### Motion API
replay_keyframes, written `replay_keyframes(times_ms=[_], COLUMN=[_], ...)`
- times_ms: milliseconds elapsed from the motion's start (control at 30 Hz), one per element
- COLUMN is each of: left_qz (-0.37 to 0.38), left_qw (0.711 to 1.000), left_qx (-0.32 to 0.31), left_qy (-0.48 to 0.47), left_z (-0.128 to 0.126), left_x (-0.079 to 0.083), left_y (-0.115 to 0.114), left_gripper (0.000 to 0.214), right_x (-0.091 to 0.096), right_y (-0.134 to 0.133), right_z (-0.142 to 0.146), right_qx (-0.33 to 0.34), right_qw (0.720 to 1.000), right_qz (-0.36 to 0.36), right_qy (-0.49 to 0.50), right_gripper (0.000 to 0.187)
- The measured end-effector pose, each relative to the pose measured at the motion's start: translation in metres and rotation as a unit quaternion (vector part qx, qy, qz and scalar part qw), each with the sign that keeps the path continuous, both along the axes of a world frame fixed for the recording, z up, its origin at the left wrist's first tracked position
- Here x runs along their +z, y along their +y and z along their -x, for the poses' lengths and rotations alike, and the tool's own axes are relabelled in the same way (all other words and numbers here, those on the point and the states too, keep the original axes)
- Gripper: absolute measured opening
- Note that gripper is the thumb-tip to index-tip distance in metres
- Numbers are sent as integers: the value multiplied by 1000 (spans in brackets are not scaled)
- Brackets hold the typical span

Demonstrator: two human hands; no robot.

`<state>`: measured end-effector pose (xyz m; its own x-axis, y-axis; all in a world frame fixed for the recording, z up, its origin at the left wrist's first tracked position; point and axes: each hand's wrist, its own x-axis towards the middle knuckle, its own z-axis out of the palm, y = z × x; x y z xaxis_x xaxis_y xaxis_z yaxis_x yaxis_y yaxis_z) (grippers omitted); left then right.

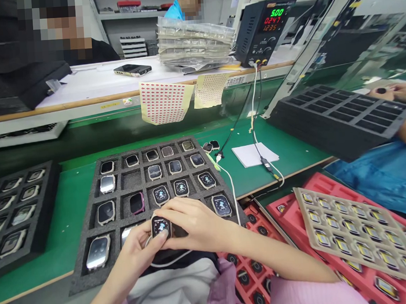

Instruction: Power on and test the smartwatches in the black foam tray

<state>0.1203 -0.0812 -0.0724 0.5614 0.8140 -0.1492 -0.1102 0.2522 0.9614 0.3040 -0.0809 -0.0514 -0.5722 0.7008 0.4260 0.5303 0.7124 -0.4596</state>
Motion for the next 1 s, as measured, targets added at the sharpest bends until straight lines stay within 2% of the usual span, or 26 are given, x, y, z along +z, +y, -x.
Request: replay_keyframes(times_ms=[200,833,1000], left_qz=[-18,-48,-37], left_qw=[999,998,998], left_qx=[10,-20,-21], left_qy=[36,47,44], left_z=[0,1,-1], left_x=[0,-4,-7], left_y=[-2,1,-3], left_gripper=[31,32,36], right_x=[0,-7,-1], right_y=[-1,-5,-6], right_z=[-1,1,-3], right_qx=[9,4,-5], right_qw=[1000,1000,1000], right_qz=[12,-14,6], right_qy=[-8,9,16], right_gripper=[38,39,38])
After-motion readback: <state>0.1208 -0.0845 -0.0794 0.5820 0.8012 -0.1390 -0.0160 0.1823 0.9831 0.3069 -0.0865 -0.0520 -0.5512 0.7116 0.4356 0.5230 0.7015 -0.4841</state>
